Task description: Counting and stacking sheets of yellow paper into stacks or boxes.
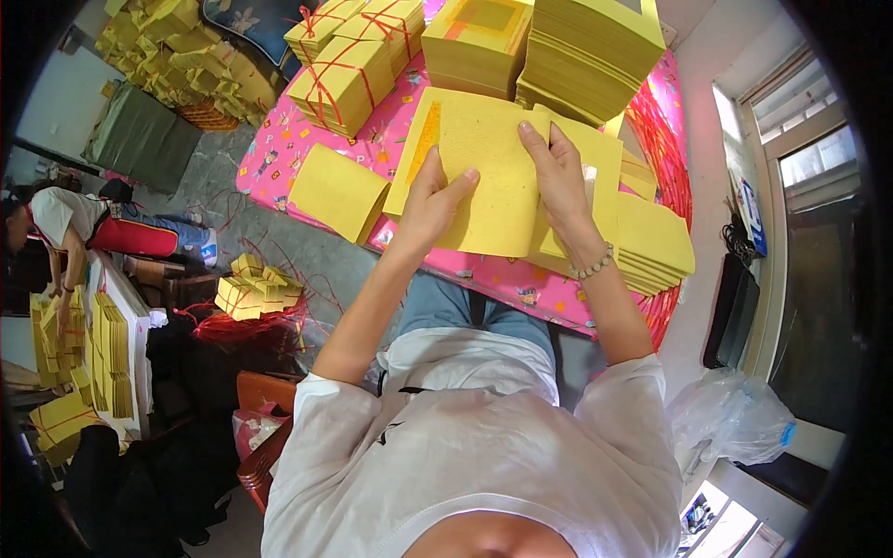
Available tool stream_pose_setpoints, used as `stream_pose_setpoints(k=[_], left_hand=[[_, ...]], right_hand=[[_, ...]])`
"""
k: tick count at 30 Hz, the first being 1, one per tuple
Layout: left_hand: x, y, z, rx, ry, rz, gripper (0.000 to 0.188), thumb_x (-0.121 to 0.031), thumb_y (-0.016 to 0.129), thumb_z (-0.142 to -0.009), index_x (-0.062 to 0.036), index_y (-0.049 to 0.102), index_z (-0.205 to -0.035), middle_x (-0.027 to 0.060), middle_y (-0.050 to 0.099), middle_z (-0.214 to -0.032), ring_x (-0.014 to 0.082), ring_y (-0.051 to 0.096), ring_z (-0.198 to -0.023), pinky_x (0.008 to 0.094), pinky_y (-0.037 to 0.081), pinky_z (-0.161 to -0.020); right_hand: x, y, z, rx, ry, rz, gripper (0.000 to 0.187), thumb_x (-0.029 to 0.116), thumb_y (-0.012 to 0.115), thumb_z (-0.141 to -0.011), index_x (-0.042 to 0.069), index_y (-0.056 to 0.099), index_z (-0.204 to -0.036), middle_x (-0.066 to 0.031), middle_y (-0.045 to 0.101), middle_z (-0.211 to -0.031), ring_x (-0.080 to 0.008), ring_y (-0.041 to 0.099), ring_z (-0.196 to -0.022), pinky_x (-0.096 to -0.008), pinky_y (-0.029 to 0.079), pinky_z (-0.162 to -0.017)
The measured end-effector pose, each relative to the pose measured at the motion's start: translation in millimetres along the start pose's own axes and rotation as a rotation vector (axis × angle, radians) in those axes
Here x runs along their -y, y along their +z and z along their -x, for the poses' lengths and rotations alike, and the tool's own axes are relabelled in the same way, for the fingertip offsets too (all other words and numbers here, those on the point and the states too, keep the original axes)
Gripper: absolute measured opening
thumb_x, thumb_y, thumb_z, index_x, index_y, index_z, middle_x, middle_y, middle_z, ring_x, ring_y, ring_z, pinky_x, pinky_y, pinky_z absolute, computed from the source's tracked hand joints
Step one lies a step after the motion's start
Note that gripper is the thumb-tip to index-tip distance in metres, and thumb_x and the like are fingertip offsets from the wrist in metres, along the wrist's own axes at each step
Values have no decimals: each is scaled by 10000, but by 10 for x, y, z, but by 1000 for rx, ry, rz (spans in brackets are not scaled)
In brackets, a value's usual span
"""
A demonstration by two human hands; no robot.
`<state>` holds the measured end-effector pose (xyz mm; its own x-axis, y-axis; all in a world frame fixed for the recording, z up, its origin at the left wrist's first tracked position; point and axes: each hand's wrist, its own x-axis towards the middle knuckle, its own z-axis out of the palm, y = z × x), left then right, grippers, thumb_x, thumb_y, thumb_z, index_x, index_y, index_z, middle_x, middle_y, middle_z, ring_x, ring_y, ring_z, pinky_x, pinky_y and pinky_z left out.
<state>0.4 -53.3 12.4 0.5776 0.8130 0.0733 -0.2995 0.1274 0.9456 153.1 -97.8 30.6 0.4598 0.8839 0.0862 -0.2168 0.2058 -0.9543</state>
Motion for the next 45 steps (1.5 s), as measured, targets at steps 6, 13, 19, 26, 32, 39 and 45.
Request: stream_pose_setpoints(k=[6,13,19,26,32,39,45], left_hand=[[-131,-128,18,-4,-14,31,428,-58,535,-905,-18,406,-1311,82,554,-1228,159,534,-1110,298,420,-935],[-175,-150,11,-41,-75,-11,385,-45,517,-909,4,406,-1275,105,551,-1213,175,542,-1093,313,423,-934],[-206,-257,4,-81,-71,-36,389,-57,524,-909,6,411,-1276,112,558,-1209,177,543,-1095,312,424,-932],[-256,-372,16,-118,-19,-37,415,-43,515,-909,2,391,-1302,114,553,-1218,179,537,-1110,309,422,-940],[-311,-444,66,-219,18,-36,380,-47,516,-911,3,401,-1270,113,549,-1208,167,543,-1088,300,440,-911],[-328,-548,166,-322,148,-76,357,-70,516,-922,-4,401,-1253,109,564,-1165,153,561,-1040,288,455,-874],[-281,-689,327,-453,216,-76,330,-57,515,-918,-2,402,-1222,109,567,-1127,141,561,-1007,286,459,-854]], right_hand=[[127,-88,130,189,334,311,331,335,580,-911,17,634,-987,-3,638,-803,-33,548,-649,-207,453,-561],[176,-51,139,226,281,403,351,373,587,-900,30,659,-924,15,630,-703,-24,536,-551,-178,423,-475],[89,-11,125,322,271,452,377,380,596,-892,8,660,-891,-4,633,-685,-41,558,-560,-190,442,-478],[109,77,157,427,272,499,376,346,622,-877,-29,654,-871,-18,626,-654,-45,538,-521,-208,447,-459],[131,175,244,497,418,421,362,325,625,-883,-12,643,-1013,-30,667,-804,-58,604,-641,-186,512,-568],[39,275,202,517,433,357,354,299,635,-878,-10,619,-1050,-31,672,-842,-65,627,-699,-196,523,-588],[43,429,20,666,481,496,281,307,633,-878,46,611,-982,19,644,-846,-61,618,-743,-199,495,-604]])
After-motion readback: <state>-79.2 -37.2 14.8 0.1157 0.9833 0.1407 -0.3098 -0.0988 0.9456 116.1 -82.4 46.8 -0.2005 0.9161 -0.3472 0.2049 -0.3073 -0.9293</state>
